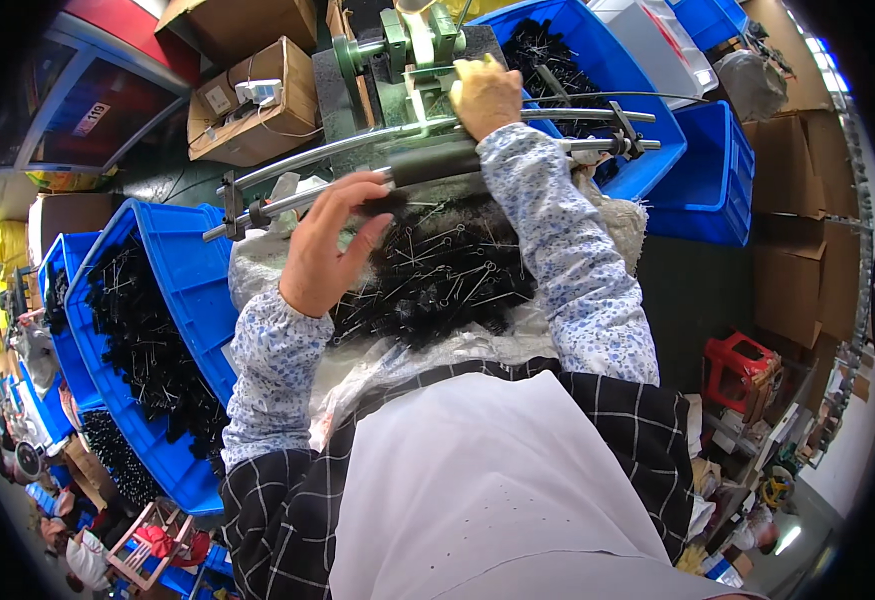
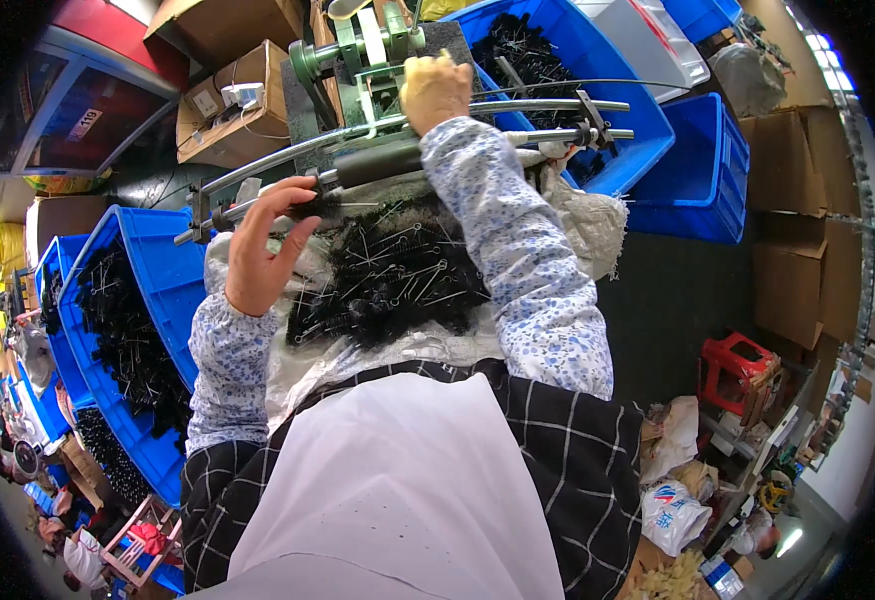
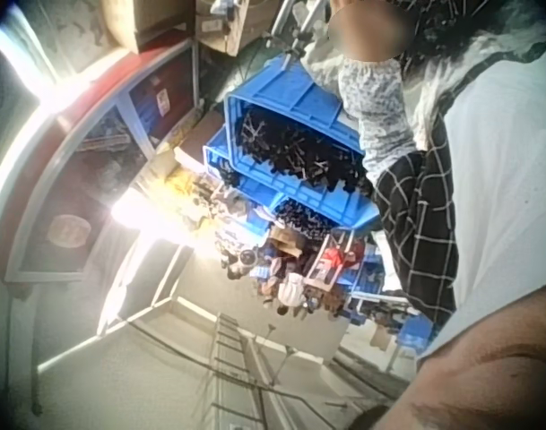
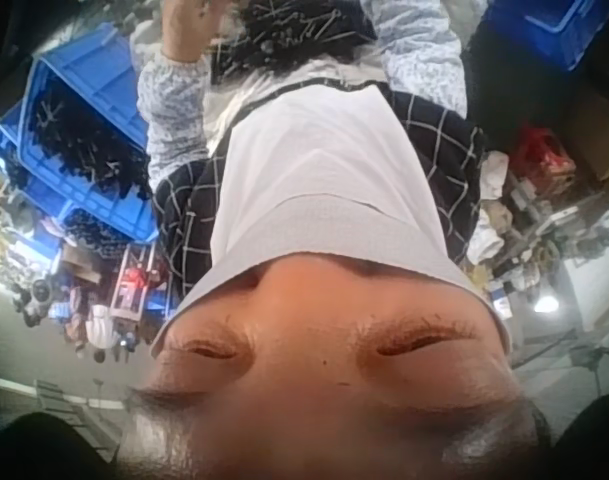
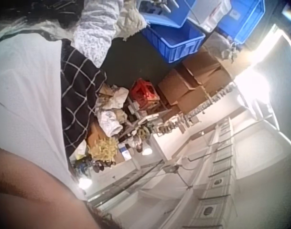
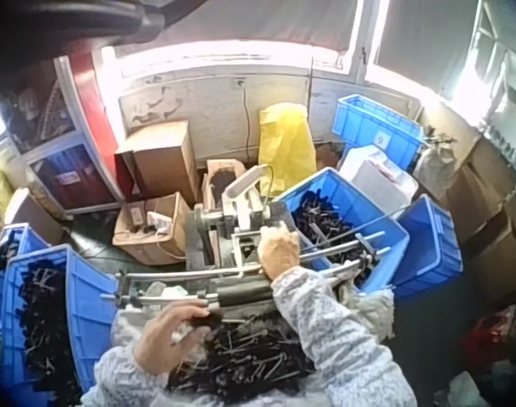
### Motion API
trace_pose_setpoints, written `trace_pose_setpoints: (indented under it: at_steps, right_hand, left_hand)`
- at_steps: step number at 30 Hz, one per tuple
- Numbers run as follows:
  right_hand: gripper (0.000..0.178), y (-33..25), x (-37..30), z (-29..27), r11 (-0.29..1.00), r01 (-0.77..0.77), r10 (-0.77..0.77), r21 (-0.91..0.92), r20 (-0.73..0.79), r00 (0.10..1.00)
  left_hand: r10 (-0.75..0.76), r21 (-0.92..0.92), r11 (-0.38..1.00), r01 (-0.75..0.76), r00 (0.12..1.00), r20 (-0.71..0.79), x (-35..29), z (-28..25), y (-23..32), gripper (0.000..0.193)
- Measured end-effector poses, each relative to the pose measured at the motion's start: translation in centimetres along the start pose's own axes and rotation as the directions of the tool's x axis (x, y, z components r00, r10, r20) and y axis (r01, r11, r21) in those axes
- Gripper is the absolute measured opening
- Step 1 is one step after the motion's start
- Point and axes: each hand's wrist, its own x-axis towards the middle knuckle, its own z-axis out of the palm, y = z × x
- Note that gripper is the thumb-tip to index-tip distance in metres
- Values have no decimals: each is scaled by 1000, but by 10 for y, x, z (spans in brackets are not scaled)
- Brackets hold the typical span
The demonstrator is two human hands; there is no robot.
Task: The person operates a green benchtop machine, repeatedly picking up small black metal rods from a pile and inserting them into the machine's slot. The person then pulls a lever to process the rods and places them into a blue bin. The task is performed continuously throughout the clip.
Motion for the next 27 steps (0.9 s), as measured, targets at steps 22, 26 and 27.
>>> trace_pose_setpoints:
  at_steps: [22,26,27]
  right_hand:
    - [32,13,-57,-113,781,-13,-335,625,436,835]
    - [28,-15,-75,-97,654,8,-325,757,272,906]
    - [28,-13,-68,-90,689,18,-290,725,253,923]
  left_hand:
    - [-26,-96,995,17,995,-96,21,41,-15,24]
    - [-128,-123,986,113,985,-120,12,36,-13,39]
    - [-129,-145,984,106,978,-164,5,33,-21,45]
